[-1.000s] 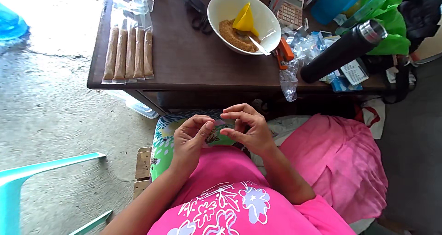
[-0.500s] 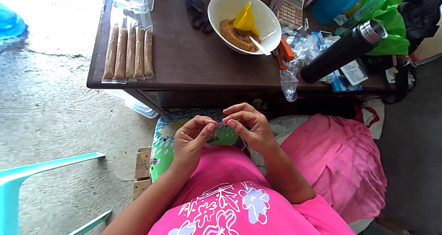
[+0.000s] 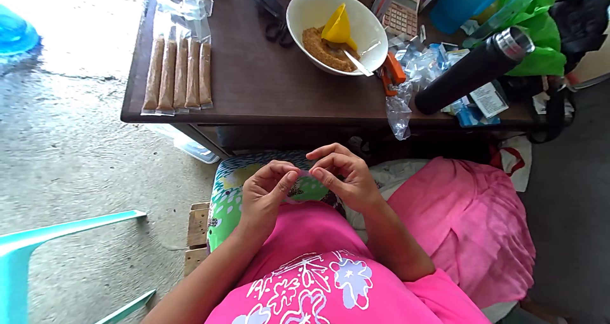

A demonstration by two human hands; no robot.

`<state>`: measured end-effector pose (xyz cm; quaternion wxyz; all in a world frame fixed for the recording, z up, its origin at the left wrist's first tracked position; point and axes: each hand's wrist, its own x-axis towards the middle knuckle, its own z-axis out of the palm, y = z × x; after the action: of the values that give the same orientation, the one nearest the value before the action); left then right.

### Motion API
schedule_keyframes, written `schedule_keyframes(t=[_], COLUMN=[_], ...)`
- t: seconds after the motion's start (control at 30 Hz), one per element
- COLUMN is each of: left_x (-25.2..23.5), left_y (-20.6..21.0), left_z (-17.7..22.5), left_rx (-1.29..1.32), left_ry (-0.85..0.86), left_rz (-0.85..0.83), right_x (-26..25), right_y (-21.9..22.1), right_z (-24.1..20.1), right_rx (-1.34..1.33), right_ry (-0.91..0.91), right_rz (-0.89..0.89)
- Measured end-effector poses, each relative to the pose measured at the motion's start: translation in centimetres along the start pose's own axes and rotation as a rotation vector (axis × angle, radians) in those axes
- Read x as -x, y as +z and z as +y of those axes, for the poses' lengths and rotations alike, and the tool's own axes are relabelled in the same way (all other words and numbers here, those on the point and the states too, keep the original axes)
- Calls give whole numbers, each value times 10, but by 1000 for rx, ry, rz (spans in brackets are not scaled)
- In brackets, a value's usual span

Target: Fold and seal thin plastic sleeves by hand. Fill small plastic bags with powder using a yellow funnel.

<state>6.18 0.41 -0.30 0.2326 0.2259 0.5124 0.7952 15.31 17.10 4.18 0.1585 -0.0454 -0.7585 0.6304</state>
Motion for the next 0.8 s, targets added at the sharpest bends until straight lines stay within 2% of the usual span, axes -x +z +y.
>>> schedule_keyframes(t=[0.8], left_x=[1], left_y=[1], left_z=[-1], left_rx=[4], left_ry=[-3], left_rz=[-19], right_x=[1], right_y=[1], right_z=[0], right_rx=[-2], right_ry=[-8], right_rz=[-43])
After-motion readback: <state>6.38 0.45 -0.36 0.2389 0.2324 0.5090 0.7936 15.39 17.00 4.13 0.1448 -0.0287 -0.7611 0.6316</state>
